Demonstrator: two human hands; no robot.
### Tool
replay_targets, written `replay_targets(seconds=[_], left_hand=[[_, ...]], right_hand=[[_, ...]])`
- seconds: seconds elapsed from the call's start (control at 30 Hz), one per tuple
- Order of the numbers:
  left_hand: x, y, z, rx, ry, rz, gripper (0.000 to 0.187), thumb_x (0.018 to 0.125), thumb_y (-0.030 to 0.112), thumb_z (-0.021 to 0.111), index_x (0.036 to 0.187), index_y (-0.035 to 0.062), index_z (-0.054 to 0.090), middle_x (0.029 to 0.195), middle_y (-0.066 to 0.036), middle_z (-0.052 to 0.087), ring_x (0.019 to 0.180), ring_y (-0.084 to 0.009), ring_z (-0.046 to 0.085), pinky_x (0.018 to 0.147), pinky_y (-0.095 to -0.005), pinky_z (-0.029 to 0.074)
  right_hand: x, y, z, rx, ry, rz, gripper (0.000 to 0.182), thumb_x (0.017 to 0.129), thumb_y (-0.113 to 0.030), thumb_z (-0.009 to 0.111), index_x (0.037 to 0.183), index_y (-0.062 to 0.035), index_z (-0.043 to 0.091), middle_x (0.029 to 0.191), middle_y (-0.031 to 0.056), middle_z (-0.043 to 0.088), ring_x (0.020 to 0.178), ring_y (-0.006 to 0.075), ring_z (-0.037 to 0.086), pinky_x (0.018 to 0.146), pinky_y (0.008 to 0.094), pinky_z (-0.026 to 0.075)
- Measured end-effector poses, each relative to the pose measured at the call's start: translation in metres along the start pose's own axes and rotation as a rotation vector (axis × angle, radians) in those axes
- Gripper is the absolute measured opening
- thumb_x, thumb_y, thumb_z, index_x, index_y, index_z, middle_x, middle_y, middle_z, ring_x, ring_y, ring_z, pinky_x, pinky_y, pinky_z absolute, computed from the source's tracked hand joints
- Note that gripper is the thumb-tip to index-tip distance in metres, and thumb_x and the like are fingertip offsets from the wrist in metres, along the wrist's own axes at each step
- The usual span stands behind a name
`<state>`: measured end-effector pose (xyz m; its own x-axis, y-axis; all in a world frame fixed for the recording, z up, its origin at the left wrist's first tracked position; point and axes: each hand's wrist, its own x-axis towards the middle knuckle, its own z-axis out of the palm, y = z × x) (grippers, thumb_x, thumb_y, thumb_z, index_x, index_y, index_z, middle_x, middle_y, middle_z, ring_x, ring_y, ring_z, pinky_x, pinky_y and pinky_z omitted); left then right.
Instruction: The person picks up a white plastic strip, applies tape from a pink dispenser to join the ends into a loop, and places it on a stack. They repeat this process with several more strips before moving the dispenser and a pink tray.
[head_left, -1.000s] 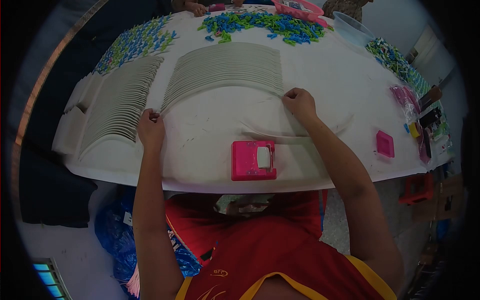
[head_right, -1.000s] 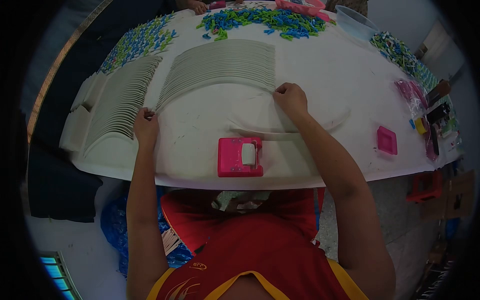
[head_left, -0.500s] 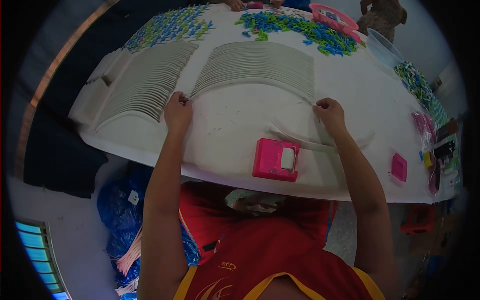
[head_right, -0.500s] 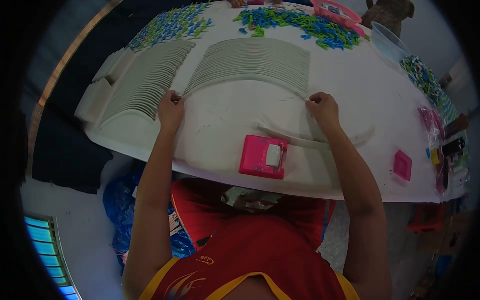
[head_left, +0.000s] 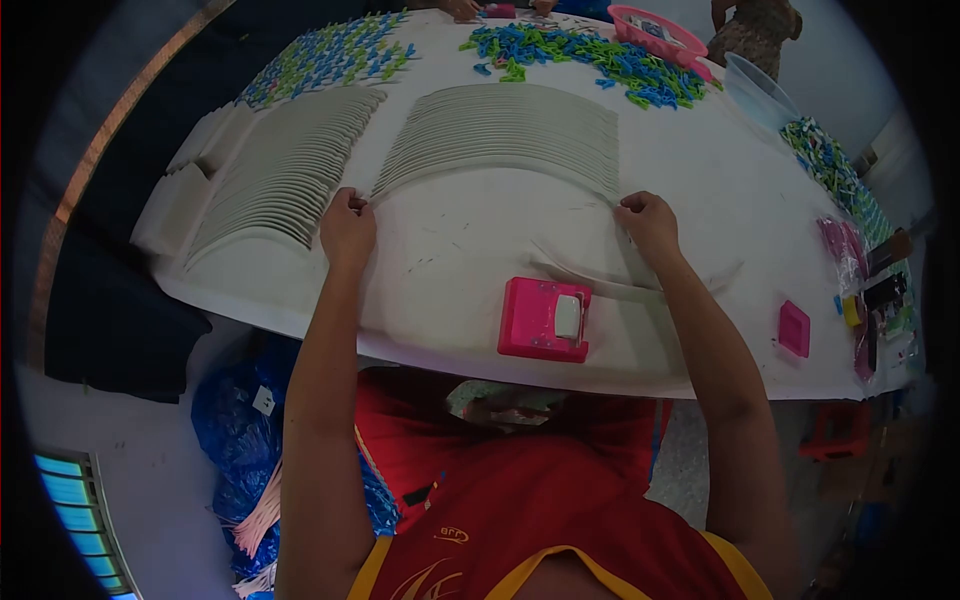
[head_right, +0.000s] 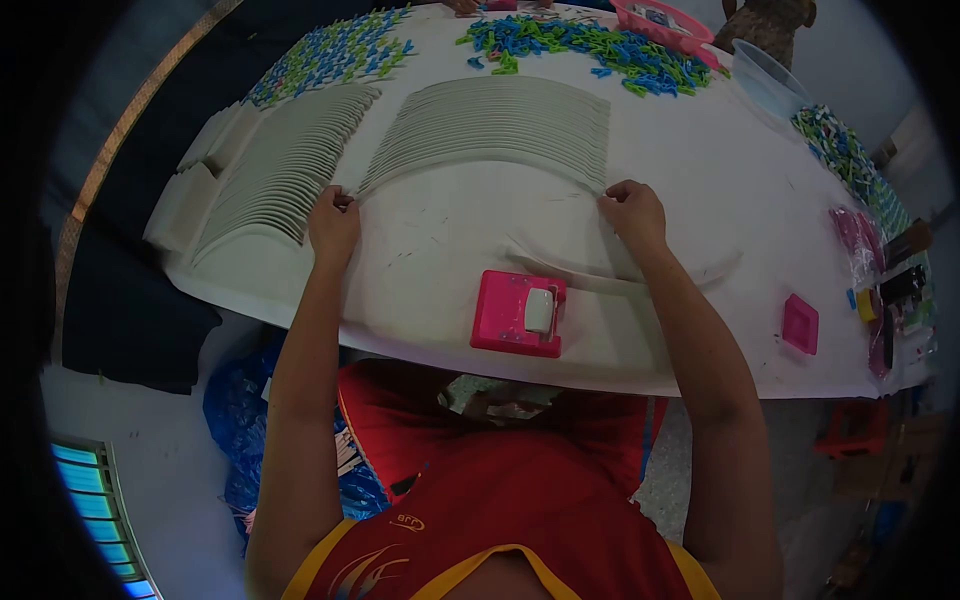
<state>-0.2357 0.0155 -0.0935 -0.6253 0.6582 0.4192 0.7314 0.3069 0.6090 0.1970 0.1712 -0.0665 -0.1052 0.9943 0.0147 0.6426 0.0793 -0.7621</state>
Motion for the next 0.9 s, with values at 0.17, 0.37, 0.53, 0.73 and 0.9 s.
replay_targets(seconds=[0.17,0.37,0.53,0.73,0.9], left_hand=[[-0.002,0.002,0.000,-0.006,0.015,-0.008,0.030,0.086,0.012,0.067,0.114,0.0015,0.068,0.096,-0.011,0.075,0.087,-0.0270,0.072,0.081,-0.0387,0.056],[0.000,-0.001,0.000,-0.049,-0.017,-0.002,0.028,0.086,0.011,0.067,0.112,0.0009,0.067,0.093,-0.011,0.073,0.083,-0.0249,0.071,0.079,-0.0363,0.055],[-0.001,0.002,-0.001,-0.024,-0.027,0.010,0.028,0.087,0.009,0.067,0.113,-0.0012,0.065,0.093,-0.011,0.072,0.083,-0.0228,0.069,0.080,-0.0345,0.054],[0.000,0.000,0.000,-0.029,-0.027,0.009,0.027,0.087,0.010,0.068,0.112,-0.0012,0.066,0.093,-0.011,0.072,0.082,-0.0226,0.069,0.079,-0.0346,0.055],[-0.001,0.002,-0.001,-0.022,-0.028,0.010,0.027,0.087,0.009,0.068,0.111,-0.0015,0.066,0.093,-0.011,0.072,0.082,-0.0225,0.069,0.079,-0.0348,0.055]], right_hand=[[0.013,0.023,0.007,-0.097,0.063,-0.108,0.031,0.084,-0.024,0.074,0.104,0.0005,0.073,0.084,0.0076,0.072,0.068,0.0159,0.067,0.062,0.0318,0.054],[0.006,0.011,0.005,-0.076,0.043,-0.073,0.030,0.080,-0.026,0.072,0.100,-0.0043,0.078,0.093,0.0150,0.075,0.085,0.0285,0.071,0.079,0.0389,0.056],[0.006,0.007,0.004,-0.066,0.028,-0.036,0.029,0.081,-0.026,0.071,0.099,-0.0050,0.078,0.092,0.0141,0.075,0.085,0.0288,0.072,0.079,0.0393,0.056],[0.007,0.008,0.007,-0.110,0.062,-0.063,0.025,0.082,-0.025,0.069,0.097,-0.0070,0.079,0.093,0.0132,0.076,0.087,0.0304,0.072,0.080,0.0404,0.056],[0.006,0.008,0.006,-0.115,0.063,-0.089,0.023,0.082,-0.023,0.068,0.095,-0.0076,0.079,0.092,0.0133,0.076,0.087,0.0301,0.072,0.080,0.0406,0.056]])
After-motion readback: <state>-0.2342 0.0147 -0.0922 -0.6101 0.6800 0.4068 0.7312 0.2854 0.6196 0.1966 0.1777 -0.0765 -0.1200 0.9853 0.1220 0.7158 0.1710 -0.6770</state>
